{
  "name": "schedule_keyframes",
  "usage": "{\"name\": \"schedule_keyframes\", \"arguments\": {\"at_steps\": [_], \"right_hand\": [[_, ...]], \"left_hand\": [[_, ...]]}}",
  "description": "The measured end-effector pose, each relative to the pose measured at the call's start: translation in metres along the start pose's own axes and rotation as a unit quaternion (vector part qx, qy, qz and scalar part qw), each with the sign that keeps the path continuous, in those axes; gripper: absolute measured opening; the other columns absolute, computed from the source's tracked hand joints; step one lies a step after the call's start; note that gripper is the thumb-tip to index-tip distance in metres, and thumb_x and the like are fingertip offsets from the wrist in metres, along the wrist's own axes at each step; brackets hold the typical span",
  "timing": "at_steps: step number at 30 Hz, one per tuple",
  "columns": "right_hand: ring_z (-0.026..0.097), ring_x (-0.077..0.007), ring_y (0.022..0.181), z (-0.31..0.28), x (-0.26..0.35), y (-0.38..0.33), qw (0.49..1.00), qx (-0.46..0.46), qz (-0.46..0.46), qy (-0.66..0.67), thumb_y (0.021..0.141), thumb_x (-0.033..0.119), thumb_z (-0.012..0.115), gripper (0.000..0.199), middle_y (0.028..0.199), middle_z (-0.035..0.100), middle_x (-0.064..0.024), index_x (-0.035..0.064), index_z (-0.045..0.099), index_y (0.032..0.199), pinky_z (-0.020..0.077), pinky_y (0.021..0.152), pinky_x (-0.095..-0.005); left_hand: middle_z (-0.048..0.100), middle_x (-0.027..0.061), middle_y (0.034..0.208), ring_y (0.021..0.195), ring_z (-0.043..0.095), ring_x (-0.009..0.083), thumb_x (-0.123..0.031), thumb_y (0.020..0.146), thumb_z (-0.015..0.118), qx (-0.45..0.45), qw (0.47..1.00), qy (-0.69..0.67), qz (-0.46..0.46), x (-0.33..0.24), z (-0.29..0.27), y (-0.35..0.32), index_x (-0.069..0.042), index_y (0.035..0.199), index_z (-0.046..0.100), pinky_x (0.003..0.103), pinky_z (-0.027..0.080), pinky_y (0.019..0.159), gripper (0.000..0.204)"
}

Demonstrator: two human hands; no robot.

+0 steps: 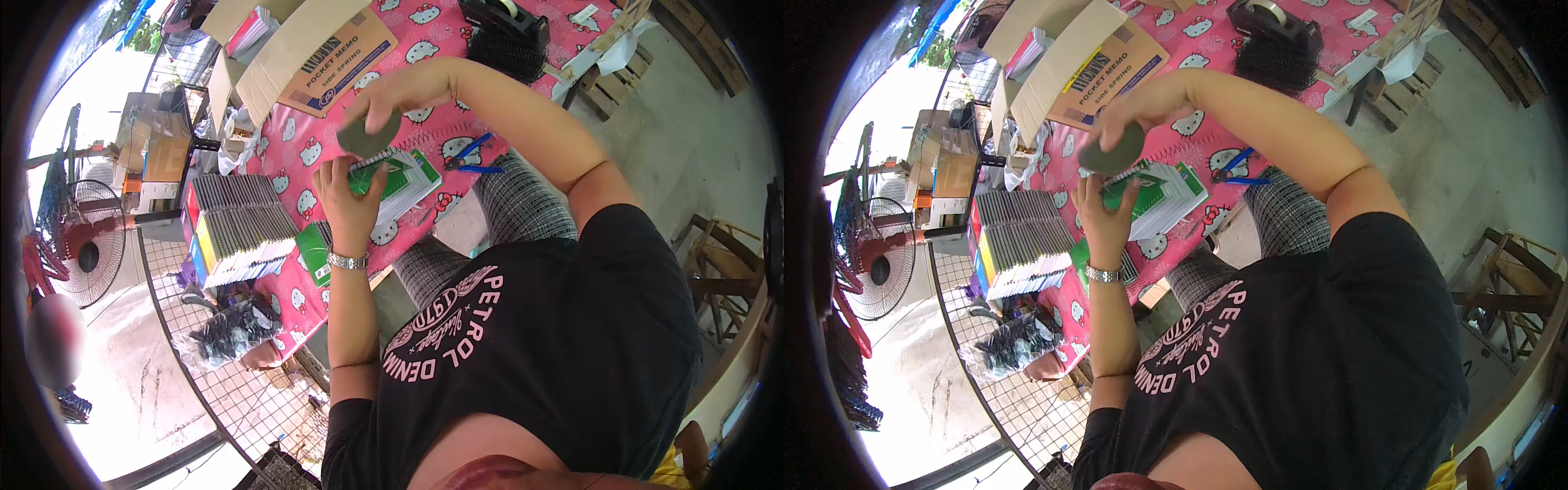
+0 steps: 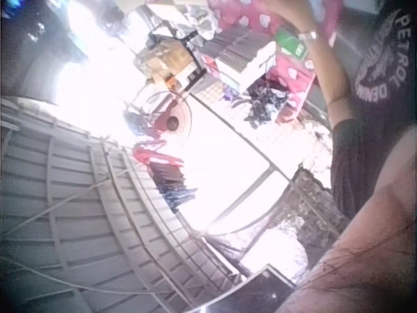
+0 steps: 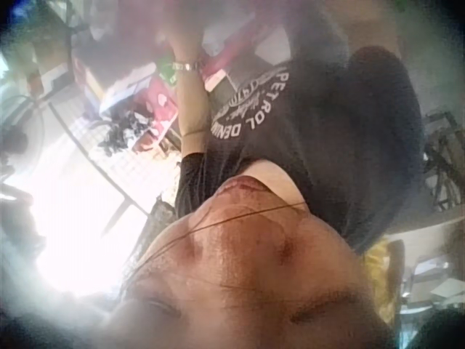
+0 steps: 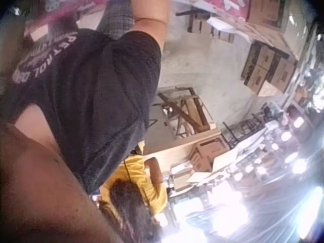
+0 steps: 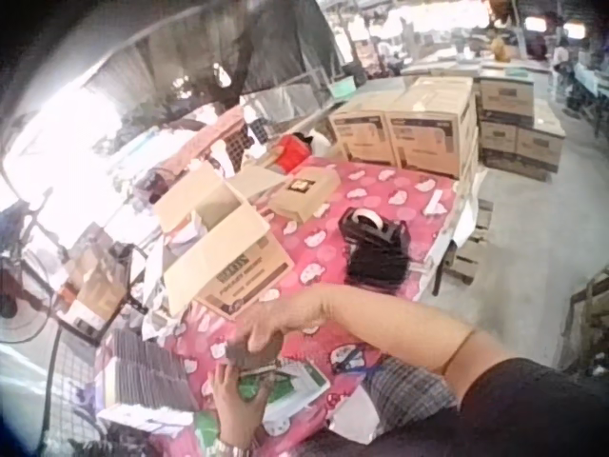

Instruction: The person prepares notebooks by applying tape to the spine area of each one by hand and placing them into a stack.

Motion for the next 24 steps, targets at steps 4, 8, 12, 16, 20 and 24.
{"name": "schedule_keyframes", "arguments": {"at_steps": [4,8,12,16,20,24], "right_hand": [[0.060,-0.0138,0.102,-0.006,-0.004,0.006,0.978,-0.014,0.074,-0.196,0.081,0.030,0.069,0.051,0.111,0.065,-0.0063,0.0015,0.062,0.122,0.0460,0.086,-0.0287],[0.059,-0.0141,0.104,-0.011,-0.013,0.009,0.972,-0.011,0.057,-0.227,0.082,0.028,0.068,0.048,0.112,0.065,-0.0065,0.0009,0.062,0.121,0.0453,0.090,-0.0290],[0.059,-0.0141,0.103,-0.007,-0.014,0.008,0.998,-0.032,0.015,0.050,0.083,0.025,0.068,0.045,0.110,0.065,-0.0070,0.0003,0.063,0.120,0.0445,0.091,-0.0291],[0.060,-0.0138,0.104,-0.015,-0.014,0.018,0.977,-0.029,0.048,-0.205,0.083,0.025,0.067,0.045,0.110,0.065,-0.0070,-0.0008,0.062,0.119,0.0443,0.093,-0.0290],[0.059,-0.0139,0.105,-0.014,-0.012,0.029,0.993,-0.032,0.042,-0.101,0.083,0.026,0.068,0.048,0.116,0.064,-0.0069,0.0001,0.060,0.123,0.0448,0.093,-0.0300],[0.059,-0.0151,0.106,-0.007,-0.013,0.025,0.994,-0.073,0.040,0.074,0.084,0.028,0.067,0.051,0.118,0.063,-0.0078,0.0007,0.058,0.126,0.0454,0.094,-0.0326]], "left_hand": [[0.057,0.0122,0.092,0.090,0.050,0.0330,-0.023,0.070,0.082,-0.005,1.000,0.014,0.008,0.002,0.000,0.002,-0.003,0.096,0.057,0.044,0.041,0.083,0.041],[0.057,0.0126,0.092,0.090,0.050,0.0329,-0.022,0.071,0.082,0.003,1.000,0.005,0.001,0.001,0.000,0.000,-0.002,0.096,0.056,0.044,0.041,0.082,0.041],[0.057,0.0126,0.093,0.090,0.051,0.0329,-0.020,0.073,0.080,0.007,1.000,-0.012,-0.016,0.004,-0.003,-0.003,-0.002,0.097,0.057,0.043,0.042,0.082,0.038],[0.057,0.0126,0.093,0.090,0.052,0.0321,-0.015,0.077,0.076,0.007,0.998,-0.057,-0.026,0.012,-0.008,0.002,-0.003,0.100,0.058,0.041,0.042,0.080,0.032],[0.058,0.0118,0.094,0.086,0.054,0.0288,-0.013,0.081,0.073,0.037,0.998,-0.037,-0.024,0.032,-0.015,0.000,-0.004,0.101,0.060,0.038,0.043,0.069,0.026],[0.060,0.0108,0.087,0.071,0.055,0.0215,-0.017,0.086,0.071,0.056,0.992,-0.081,-0.075,0.043,-0.014,-0.004,-0.001,0.100,0.061,0.033,0.043,0.060,0.024]]}}
Point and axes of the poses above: each hand's wrist, its own y-axis towards the middle knuckle, its own z-axis out of the palm, x = y × z, the point moved 6 cm from there along y, towards the middle knuckle
